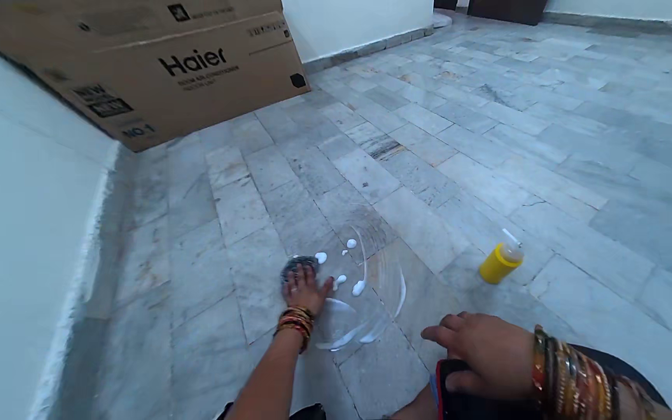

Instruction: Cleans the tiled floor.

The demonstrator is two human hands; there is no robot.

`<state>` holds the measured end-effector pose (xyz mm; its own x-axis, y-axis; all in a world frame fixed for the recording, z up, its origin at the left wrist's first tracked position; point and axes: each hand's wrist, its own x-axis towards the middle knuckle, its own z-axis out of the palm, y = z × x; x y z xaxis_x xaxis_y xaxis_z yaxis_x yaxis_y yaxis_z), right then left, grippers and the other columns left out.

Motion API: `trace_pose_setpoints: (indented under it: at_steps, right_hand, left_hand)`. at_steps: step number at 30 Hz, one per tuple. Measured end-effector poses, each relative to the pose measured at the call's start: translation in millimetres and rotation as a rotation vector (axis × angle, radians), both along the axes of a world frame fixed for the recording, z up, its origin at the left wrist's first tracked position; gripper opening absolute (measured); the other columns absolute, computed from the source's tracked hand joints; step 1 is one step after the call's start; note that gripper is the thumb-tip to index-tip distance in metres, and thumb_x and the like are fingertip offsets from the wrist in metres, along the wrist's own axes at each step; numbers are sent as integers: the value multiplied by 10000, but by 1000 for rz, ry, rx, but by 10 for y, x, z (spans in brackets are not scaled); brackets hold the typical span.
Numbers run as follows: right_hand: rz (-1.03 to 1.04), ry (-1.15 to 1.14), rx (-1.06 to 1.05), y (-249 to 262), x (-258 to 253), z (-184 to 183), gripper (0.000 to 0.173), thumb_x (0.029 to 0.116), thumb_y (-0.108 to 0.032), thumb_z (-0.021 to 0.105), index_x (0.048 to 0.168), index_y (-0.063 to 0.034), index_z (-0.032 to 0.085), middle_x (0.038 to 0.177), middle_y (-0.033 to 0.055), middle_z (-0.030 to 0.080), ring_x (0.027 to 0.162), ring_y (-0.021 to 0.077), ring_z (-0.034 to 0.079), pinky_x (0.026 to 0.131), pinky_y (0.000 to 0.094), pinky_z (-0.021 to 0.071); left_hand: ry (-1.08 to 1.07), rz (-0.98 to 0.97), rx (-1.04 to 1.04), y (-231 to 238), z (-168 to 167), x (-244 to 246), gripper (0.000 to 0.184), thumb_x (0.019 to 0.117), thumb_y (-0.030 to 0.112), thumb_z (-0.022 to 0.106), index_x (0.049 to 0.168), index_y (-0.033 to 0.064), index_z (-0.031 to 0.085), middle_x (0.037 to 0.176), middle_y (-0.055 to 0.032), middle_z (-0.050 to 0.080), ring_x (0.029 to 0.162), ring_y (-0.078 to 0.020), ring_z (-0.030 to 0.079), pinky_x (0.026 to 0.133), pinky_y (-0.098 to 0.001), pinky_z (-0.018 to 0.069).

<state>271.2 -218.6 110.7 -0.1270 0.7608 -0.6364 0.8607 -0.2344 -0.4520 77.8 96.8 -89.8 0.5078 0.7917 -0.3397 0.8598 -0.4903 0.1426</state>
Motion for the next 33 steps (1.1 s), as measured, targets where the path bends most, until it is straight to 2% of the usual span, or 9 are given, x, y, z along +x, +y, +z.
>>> trace_pose_setpoints:
  at_steps: [3,6,10,13,17,22,25,27,33]
  right_hand:
    - [73,58,88,-65,-117,35,605,1032,-386,633,1556,-149,446,1403,232,580,1263,447,584,989,606,495]
    - [92,70,79,-74,-113,-8,601,1039,-381,623,1558,-142,439,1406,236,576,1270,451,577,992,604,491]
    - [70,32,-15,-47,7,-91,613,1043,-384,614,1575,-152,416,1422,237,562,1300,456,552,1018,602,475]
    - [75,88,78,-131,46,-136,553,1042,-342,624,1531,-127,482,1374,248,601,1269,465,582,993,612,493]
    - [72,204,260,-209,71,-192,532,1022,-338,649,1487,-105,540,1304,240,647,1195,462,628,947,630,507]
    - [52,240,175,-79,187,-336,552,1024,-340,646,1504,-102,515,1341,240,625,1255,458,595,984,615,494]
    - [49,252,131,-47,209,-368,554,1019,-343,654,1500,-103,518,1344,241,622,1249,459,597,986,618,489]
    - [47,238,105,-30,217,-378,555,1025,-364,639,1503,-112,517,1343,240,622,1243,457,600,975,614,494]
    - [28,162,-42,64,209,-292,570,1046,-331,620,1554,-137,449,1408,247,576,1269,469,575,992,623,485]
  left_hand:
    - [-44,-165,-51,-520,-67,402,939,1011,693,377,1633,9,210,1708,-262,83,1577,-488,45,1252,-657,44]
    - [-29,-336,-126,-947,-68,955,945,993,744,337,1652,80,206,1733,-183,49,1594,-434,0,1259,-639,-1]
    - [-44,-531,-169,-1103,-77,1708,884,1005,736,331,1665,163,197,1751,-75,29,1608,-354,-40,1259,-632,-25]
    - [-84,-562,-144,-820,-102,2138,816,1036,684,336,1667,186,192,1753,-38,43,1612,-337,-16,1262,-627,6]
    - [-70,-504,-113,-176,-68,2579,829,1055,652,322,1663,113,160,1747,-105,36,1606,-381,2,1261,-633,38]
    - [40,-448,-104,547,101,2935,859,1059,649,310,1651,44,159,1736,-169,51,1595,-427,48,1252,-652,99]
    - [64,-367,-91,812,148,2923,879,1054,663,296,1646,27,161,1729,-198,61,1590,-442,65,1244,-661,125]
    - [34,-289,-64,914,98,2730,881,1050,669,304,1649,39,161,1731,-195,48,1592,-437,51,1251,-652,108]
    - [25,-138,3,1044,-1,1482,901,1035,678,359,1652,51,165,1729,-206,41,1593,-435,50,1255,-645,118]
